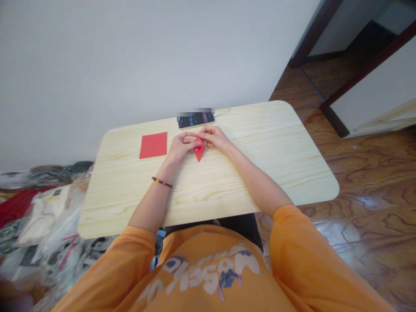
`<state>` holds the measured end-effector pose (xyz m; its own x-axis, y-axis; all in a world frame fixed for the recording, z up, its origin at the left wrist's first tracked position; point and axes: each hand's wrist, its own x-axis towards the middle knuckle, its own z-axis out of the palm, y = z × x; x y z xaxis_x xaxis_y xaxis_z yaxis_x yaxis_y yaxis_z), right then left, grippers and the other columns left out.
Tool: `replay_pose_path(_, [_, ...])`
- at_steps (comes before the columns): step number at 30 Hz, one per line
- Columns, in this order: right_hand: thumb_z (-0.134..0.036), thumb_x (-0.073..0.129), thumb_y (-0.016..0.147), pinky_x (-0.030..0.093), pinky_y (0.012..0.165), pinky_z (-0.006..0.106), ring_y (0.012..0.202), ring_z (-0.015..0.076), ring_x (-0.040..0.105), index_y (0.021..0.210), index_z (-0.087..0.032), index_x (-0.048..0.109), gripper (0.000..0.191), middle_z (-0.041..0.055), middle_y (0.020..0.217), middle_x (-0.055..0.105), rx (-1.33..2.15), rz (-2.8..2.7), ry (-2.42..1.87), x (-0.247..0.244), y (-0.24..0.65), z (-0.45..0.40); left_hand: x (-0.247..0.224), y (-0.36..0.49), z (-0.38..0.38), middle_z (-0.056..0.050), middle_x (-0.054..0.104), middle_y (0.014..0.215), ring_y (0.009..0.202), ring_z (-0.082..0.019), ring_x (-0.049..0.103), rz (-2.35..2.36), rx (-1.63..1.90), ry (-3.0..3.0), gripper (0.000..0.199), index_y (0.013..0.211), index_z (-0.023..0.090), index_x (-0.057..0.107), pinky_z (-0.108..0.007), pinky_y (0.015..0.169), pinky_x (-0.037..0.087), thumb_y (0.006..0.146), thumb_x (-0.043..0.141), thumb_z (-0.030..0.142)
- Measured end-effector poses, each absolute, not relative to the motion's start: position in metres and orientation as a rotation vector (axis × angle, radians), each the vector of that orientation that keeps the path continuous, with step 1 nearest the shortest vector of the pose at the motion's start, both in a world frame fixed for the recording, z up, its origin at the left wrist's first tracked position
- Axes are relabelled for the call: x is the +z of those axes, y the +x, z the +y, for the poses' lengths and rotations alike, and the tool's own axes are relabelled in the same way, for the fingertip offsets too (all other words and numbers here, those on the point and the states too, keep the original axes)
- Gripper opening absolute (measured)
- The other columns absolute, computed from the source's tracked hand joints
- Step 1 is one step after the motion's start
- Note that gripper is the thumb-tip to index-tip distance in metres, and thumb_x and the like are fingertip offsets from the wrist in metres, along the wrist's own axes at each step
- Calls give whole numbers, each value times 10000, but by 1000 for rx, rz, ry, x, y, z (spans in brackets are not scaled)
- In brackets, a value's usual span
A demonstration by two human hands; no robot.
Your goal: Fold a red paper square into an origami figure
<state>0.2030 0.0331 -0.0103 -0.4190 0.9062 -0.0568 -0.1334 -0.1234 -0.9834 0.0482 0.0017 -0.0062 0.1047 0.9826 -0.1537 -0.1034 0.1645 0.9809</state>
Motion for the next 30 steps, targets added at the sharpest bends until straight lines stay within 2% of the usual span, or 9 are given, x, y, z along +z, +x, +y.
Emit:
replay_pose_path(4, [-555,716,688,205,407,203,422,52,331,700,-183,508,427,-76,483,435,1566,-1460,-921,-12,201,31,-8,49,3,4,685,584,548,-140,648,1137,1101,1032,431,836,152,609,-250,600,493,485,843,241])
replay_pose_path(10, [-611,588,783,237,466,223,514,79,350,672,-182,499,451,-48,548,428,1297,-1650,-938,-15,199,27,-10,49,4,17,677,579,525,-118,625,1132,1155,994,435,834,148,618,-232,577,475,476,846,240])
replay_pose_path(19, [-635,661,705,233,462,230,471,72,341,679,-196,480,476,-59,523,435,1447,-1580,-937,-9,200,27,-15,50,6,12,700,635,591,-127,658,1165,1338,955,449,831,172,602,-250,649,514,486,858,300])
replay_pose_path(30, [-566,754,642,239,432,202,450,61,382,704,-182,515,457,-51,519,510,1590,-1487,-937,-12,202,31,-14,53,4,25,680,597,579,-127,662,1210,1397,994,383,810,175,572,-244,649,515,536,831,243])
